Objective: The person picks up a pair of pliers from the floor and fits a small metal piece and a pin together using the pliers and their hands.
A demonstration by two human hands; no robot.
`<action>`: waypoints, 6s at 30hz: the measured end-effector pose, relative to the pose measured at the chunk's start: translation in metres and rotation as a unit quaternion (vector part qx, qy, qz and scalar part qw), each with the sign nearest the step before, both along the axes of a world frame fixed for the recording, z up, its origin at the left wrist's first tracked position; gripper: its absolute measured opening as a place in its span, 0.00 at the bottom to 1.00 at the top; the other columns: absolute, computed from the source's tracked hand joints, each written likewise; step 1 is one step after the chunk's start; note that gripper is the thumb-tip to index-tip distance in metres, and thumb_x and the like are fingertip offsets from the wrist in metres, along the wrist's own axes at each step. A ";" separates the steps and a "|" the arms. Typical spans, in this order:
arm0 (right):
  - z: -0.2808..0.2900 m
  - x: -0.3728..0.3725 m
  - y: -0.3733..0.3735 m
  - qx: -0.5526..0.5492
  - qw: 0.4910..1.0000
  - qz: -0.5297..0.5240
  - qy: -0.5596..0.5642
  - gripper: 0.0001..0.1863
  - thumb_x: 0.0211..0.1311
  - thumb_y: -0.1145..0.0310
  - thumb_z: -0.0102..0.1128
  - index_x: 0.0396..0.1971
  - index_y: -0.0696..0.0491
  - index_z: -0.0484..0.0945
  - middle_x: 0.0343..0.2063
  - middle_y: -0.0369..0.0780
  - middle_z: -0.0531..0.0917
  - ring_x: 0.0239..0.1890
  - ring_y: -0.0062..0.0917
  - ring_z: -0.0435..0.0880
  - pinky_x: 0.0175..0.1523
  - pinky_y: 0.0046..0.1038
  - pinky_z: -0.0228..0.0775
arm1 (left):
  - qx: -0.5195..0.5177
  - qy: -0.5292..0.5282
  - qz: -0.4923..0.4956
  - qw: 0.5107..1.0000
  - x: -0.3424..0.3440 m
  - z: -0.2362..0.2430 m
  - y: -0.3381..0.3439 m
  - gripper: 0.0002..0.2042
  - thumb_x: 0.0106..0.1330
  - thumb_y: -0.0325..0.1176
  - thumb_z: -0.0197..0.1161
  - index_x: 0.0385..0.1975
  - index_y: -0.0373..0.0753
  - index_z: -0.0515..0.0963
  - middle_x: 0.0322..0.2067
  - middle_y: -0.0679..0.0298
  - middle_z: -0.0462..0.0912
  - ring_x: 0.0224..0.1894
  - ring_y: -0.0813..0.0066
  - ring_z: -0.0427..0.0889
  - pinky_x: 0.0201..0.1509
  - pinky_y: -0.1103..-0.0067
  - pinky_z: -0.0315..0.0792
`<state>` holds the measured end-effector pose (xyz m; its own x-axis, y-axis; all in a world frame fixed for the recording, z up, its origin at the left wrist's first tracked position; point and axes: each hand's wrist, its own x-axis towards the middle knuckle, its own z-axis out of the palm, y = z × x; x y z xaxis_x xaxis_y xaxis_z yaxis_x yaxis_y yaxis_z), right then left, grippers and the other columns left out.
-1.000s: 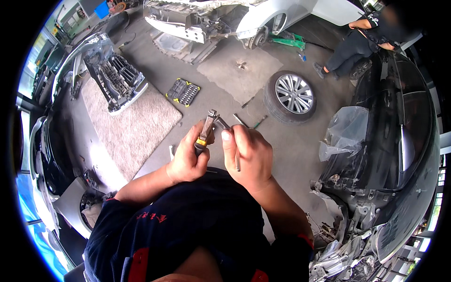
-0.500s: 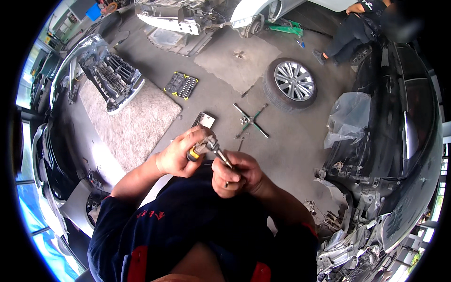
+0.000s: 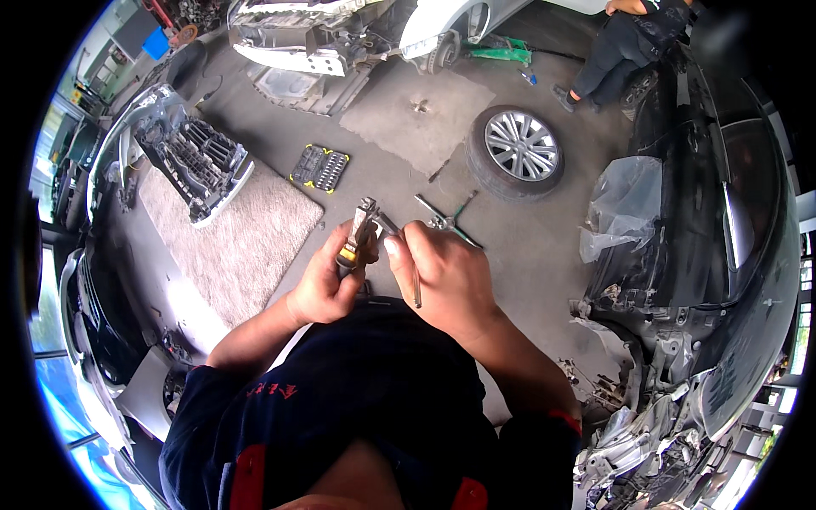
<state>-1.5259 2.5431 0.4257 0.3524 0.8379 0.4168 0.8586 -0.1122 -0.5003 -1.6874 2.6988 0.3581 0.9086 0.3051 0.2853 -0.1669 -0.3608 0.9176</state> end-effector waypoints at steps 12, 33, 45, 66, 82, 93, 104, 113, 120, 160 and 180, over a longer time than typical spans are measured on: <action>-0.001 -0.003 0.006 0.011 1.000 -0.024 0.002 0.18 0.78 0.59 0.59 0.26 0.52 0.72 0.20 0.43 0.77 0.24 0.42 0.81 0.29 0.43 0.72 | 0.064 0.006 0.070 0.996 0.000 -0.004 -0.007 0.35 0.53 0.18 0.57 0.68 0.27 0.65 0.50 0.42 0.77 0.52 0.42 0.80 0.61 0.62 0.75; -0.025 -0.002 -0.001 0.056 0.997 0.018 0.040 0.16 0.79 0.61 0.58 0.29 0.54 0.74 0.19 0.43 0.78 0.22 0.43 0.80 0.29 0.39 0.71 | -0.006 0.027 -0.006 1.000 -0.010 -0.008 0.005 0.33 0.60 0.14 0.50 0.71 0.32 0.64 0.49 0.57 0.80 0.54 0.67 0.80 0.61 0.73 0.74; -0.002 0.000 0.014 0.043 0.986 -0.072 -0.143 0.16 0.74 0.56 0.64 0.30 0.50 0.73 0.23 0.41 0.78 0.27 0.39 0.82 0.30 0.39 0.74 | 0.020 0.023 0.072 0.997 -0.005 -0.012 -0.011 0.35 0.59 0.16 0.52 0.72 0.30 0.63 0.47 0.53 0.80 0.50 0.59 0.82 0.61 0.69 0.75; -0.049 0.010 0.014 -0.042 0.996 -0.079 -0.005 0.12 0.75 0.61 0.61 0.35 0.53 0.74 0.30 0.45 0.81 0.34 0.43 0.83 0.41 0.42 0.76 | -0.100 0.152 0.127 0.975 0.013 0.001 -0.035 0.34 0.60 0.20 0.57 0.71 0.28 0.62 0.49 0.40 0.79 0.54 0.42 0.82 0.62 0.61 0.75; -0.079 0.077 -0.102 0.022 0.984 -0.100 0.144 0.17 0.78 0.60 0.59 0.28 0.54 0.75 0.21 0.44 0.80 0.27 0.46 0.82 0.33 0.45 0.73 | 0.047 0.180 0.078 0.979 0.092 -0.007 -0.130 0.33 0.61 0.19 0.56 0.71 0.29 0.62 0.47 0.40 0.82 0.50 0.43 0.84 0.56 0.63 0.78; -0.117 0.146 -0.100 -0.057 0.983 -0.170 -0.043 0.14 0.73 0.58 0.64 0.31 0.50 0.75 0.28 0.41 0.79 0.33 0.39 0.82 0.34 0.39 0.75 | -0.028 0.283 0.052 0.957 0.153 -0.047 -0.124 0.30 0.71 0.23 0.59 0.73 0.29 0.61 0.45 0.47 0.84 0.49 0.57 0.86 0.54 0.69 0.78; -0.120 0.221 -0.001 -0.097 0.980 -0.137 0.105 0.17 0.78 0.62 0.60 0.27 0.56 0.74 0.21 0.47 0.79 0.25 0.48 0.81 0.31 0.44 0.71 | -0.050 0.279 0.019 0.959 0.238 -0.055 -0.015 0.28 0.68 0.22 0.58 0.70 0.31 0.64 0.45 0.43 0.84 0.49 0.48 0.87 0.54 0.64 0.79; -0.101 0.256 0.077 -0.116 0.989 -0.095 0.002 0.15 0.73 0.64 0.64 0.27 0.55 0.74 0.24 0.47 0.81 0.30 0.49 0.82 0.35 0.46 0.72 | -0.043 0.273 0.050 0.960 0.252 -0.051 0.047 0.30 0.65 0.20 0.58 0.70 0.32 0.64 0.44 0.42 0.84 0.50 0.44 0.86 0.53 0.63 0.78; -0.092 0.297 0.107 -0.140 0.988 0.009 0.068 0.20 0.77 0.59 0.60 0.25 0.56 0.73 0.21 0.49 0.80 0.26 0.52 0.81 0.33 0.48 0.71 | -0.058 0.246 0.097 0.963 0.267 -0.045 0.062 0.33 0.63 0.22 0.58 0.72 0.32 0.64 0.44 0.39 0.84 0.51 0.40 0.85 0.55 0.61 0.78; 0.021 0.391 0.149 -0.283 -0.268 0.586 0.711 0.31 0.82 0.57 0.49 0.12 0.52 0.72 0.08 0.34 0.70 0.06 0.24 0.63 0.13 0.25 0.55 | 0.328 -0.207 -0.053 0.920 0.418 0.099 0.134 0.16 0.64 0.34 0.70 0.45 0.29 0.81 0.44 0.52 0.78 0.47 0.47 0.82 0.54 0.55 0.78; -0.077 0.457 0.187 -0.131 0.934 0.325 0.073 0.23 0.78 0.56 0.58 0.25 0.56 0.81 0.20 0.43 0.85 0.23 0.43 0.86 0.31 0.43 0.75 | 0.047 0.211 0.264 0.940 0.361 -0.022 0.063 0.34 0.56 0.17 0.55 0.69 0.29 0.65 0.47 0.40 0.82 0.53 0.38 0.82 0.59 0.59 0.76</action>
